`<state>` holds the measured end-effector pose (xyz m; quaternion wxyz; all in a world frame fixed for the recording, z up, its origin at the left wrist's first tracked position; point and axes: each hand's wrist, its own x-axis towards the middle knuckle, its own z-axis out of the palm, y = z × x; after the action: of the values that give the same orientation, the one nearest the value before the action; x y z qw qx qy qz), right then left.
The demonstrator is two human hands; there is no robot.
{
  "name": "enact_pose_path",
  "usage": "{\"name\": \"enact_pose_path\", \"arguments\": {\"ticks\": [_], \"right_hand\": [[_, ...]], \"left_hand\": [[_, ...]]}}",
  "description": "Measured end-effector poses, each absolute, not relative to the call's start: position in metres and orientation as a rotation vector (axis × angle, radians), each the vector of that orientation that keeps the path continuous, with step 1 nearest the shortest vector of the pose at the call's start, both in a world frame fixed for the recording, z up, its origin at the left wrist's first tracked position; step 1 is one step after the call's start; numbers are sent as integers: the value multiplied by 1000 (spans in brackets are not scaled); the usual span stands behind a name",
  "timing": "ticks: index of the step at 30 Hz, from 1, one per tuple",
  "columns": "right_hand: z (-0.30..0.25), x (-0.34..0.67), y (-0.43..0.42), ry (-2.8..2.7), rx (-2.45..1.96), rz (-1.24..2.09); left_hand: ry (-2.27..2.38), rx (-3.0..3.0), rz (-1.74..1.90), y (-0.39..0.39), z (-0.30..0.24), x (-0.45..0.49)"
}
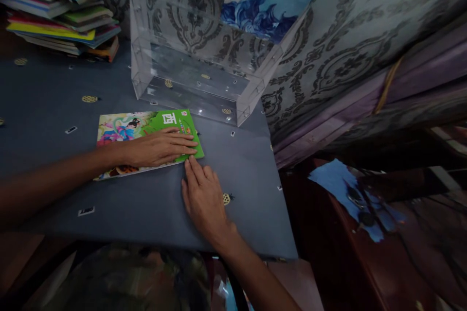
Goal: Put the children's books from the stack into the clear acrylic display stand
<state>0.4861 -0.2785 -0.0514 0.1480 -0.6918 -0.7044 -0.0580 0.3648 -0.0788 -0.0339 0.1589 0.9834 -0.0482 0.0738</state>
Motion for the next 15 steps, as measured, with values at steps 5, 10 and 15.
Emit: {"name": "enact_pose_path", "arguments": {"ticks": [5,10,15], "right_hand": [[-51,485,-277,-2028,-1951,-159],[-50,483,-276,-2019,-1943,-177],[-51,482,-276,-2018,-1921,-184]], "left_hand": [[-127,2800,221,-79,-34,365],[-130,2793,193,-80,-29,363],[-112,2792,171,-80,-25,357]]}}
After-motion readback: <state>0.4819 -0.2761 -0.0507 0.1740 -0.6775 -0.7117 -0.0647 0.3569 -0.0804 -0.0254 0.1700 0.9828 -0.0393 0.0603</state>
